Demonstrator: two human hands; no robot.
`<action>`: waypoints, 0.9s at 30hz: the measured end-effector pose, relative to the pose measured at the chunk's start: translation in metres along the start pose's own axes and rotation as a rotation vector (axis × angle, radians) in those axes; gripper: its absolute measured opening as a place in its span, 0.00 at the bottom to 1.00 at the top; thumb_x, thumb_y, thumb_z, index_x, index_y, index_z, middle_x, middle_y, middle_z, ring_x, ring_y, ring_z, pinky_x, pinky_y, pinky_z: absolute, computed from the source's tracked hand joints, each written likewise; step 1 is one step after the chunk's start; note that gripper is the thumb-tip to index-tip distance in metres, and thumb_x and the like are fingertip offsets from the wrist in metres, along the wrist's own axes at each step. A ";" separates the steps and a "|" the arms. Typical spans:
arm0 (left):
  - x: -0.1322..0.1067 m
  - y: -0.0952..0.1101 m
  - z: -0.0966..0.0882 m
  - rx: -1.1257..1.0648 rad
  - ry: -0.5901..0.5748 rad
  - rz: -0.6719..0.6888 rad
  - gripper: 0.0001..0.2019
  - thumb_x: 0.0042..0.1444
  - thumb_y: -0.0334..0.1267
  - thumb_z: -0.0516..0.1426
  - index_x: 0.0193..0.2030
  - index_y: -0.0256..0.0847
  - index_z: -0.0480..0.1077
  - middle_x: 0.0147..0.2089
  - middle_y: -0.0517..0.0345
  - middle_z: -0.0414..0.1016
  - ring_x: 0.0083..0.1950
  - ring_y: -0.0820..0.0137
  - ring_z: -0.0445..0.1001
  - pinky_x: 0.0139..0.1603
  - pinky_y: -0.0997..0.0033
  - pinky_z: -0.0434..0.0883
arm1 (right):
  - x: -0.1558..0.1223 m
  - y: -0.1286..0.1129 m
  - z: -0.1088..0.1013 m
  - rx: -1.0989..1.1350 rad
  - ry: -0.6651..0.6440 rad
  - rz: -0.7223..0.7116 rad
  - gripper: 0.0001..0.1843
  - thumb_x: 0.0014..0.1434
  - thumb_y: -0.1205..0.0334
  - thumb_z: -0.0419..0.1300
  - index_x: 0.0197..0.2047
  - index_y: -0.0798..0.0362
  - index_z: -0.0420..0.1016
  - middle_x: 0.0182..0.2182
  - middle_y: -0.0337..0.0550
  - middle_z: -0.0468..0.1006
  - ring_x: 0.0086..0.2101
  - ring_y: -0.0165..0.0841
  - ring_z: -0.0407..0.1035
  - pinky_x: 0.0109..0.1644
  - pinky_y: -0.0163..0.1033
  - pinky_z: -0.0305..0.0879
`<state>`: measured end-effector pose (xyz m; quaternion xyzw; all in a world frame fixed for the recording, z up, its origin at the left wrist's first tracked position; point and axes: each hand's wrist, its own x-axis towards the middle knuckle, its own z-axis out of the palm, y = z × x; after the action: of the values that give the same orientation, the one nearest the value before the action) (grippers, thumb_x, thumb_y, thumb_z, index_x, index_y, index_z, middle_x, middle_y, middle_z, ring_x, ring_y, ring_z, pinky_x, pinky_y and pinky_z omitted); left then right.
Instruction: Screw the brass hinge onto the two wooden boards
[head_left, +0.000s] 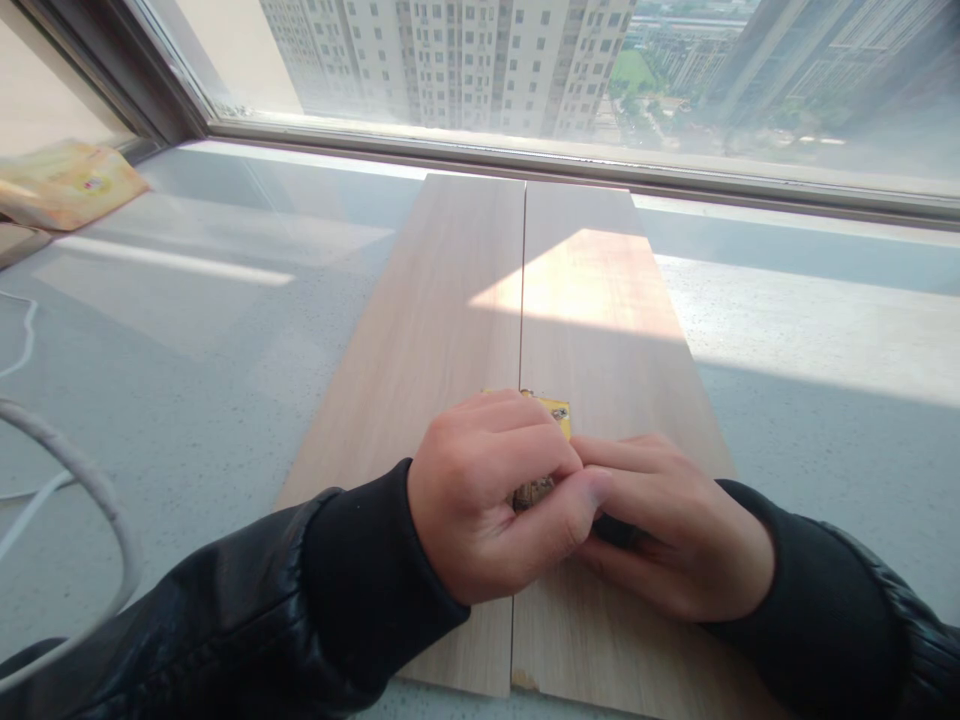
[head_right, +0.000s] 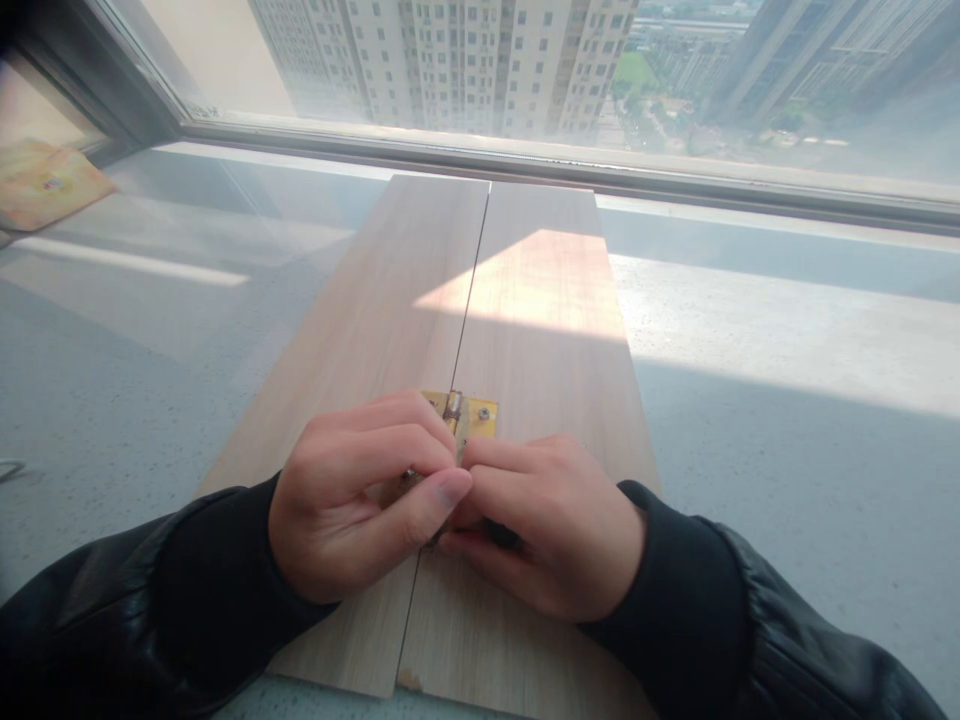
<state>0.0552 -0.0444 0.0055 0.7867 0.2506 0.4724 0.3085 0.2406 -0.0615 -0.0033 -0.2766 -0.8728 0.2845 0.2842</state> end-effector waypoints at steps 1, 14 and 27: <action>0.000 0.000 0.000 0.001 -0.001 -0.003 0.12 0.58 0.31 0.58 0.23 0.34 0.71 0.23 0.55 0.74 0.26 0.73 0.69 0.28 0.71 0.69 | 0.000 0.000 0.000 -0.007 0.001 0.000 0.06 0.62 0.66 0.57 0.32 0.53 0.66 0.29 0.37 0.69 0.28 0.25 0.62 0.29 0.30 0.59; 0.001 -0.001 -0.001 -0.009 -0.007 0.000 0.12 0.58 0.31 0.58 0.23 0.34 0.71 0.23 0.55 0.73 0.26 0.74 0.69 0.28 0.71 0.68 | 0.000 0.000 -0.003 0.097 -0.024 0.001 0.05 0.57 0.72 0.56 0.34 0.53 0.67 0.30 0.39 0.70 0.29 0.25 0.62 0.31 0.31 0.60; 0.000 0.000 0.000 -0.007 -0.051 -0.010 0.12 0.58 0.31 0.57 0.23 0.34 0.71 0.24 0.54 0.74 0.26 0.73 0.70 0.28 0.71 0.70 | -0.001 -0.004 0.002 -0.057 -0.006 -0.003 0.06 0.64 0.66 0.54 0.34 0.54 0.68 0.29 0.41 0.74 0.29 0.26 0.68 0.30 0.31 0.62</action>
<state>0.0550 -0.0444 0.0052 0.7961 0.2451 0.4515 0.3198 0.2387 -0.0654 -0.0020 -0.2824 -0.8819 0.2599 0.2739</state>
